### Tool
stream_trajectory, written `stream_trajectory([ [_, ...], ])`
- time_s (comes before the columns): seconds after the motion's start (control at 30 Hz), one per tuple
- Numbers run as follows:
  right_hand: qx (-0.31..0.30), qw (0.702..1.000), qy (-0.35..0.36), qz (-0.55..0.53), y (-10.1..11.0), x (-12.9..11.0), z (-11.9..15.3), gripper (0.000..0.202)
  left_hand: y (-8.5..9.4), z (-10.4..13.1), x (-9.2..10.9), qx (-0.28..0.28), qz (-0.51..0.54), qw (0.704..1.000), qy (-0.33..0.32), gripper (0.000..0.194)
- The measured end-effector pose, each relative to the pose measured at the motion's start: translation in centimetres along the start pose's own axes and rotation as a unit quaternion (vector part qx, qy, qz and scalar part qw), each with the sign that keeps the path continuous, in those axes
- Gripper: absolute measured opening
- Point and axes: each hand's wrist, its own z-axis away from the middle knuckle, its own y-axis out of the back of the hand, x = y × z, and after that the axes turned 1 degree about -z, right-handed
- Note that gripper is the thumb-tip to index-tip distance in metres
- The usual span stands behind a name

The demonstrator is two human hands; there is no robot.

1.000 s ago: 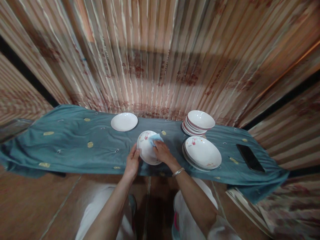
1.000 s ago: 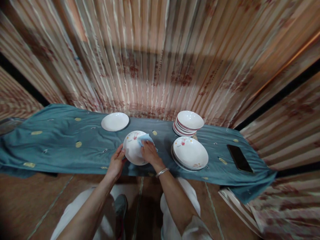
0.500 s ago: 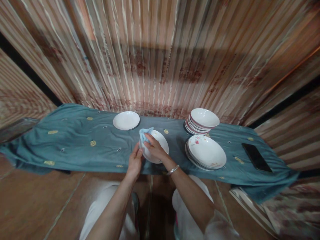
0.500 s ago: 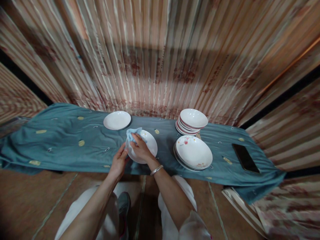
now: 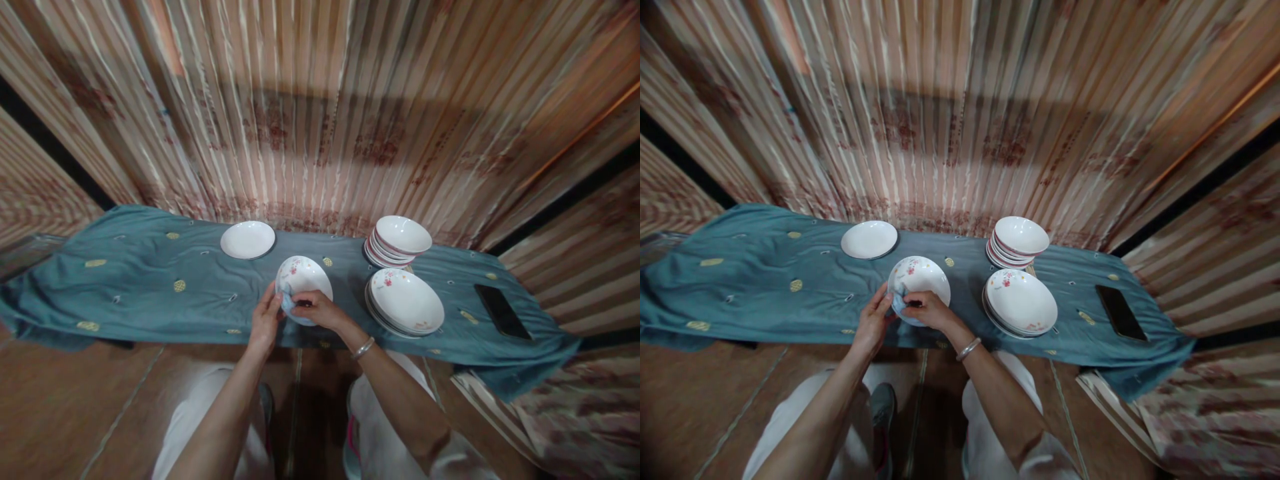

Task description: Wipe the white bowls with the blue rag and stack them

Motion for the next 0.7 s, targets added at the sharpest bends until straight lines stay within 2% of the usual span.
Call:
stream_trajectory([
  [0.2,-0.052,0.986,-0.034,0.154,2.5,0.6,1.4,0.018,-0.3,0.1,0.2,-0.002,-0.002,1.0,-0.012,0.088],
  [0.43,-0.013,0.937,-0.087,0.337,3.9,0.1,1.9,0.023,-0.4,0.3,0.2,-0.009,-0.014,1.0,-0.025,0.087],
  [0.7,0.053,0.897,-0.096,0.428,4.2,0.2,1.5,0.024,-0.3,0.3,0.2,-0.019,-0.032,0.999,-0.032,0.086],
])
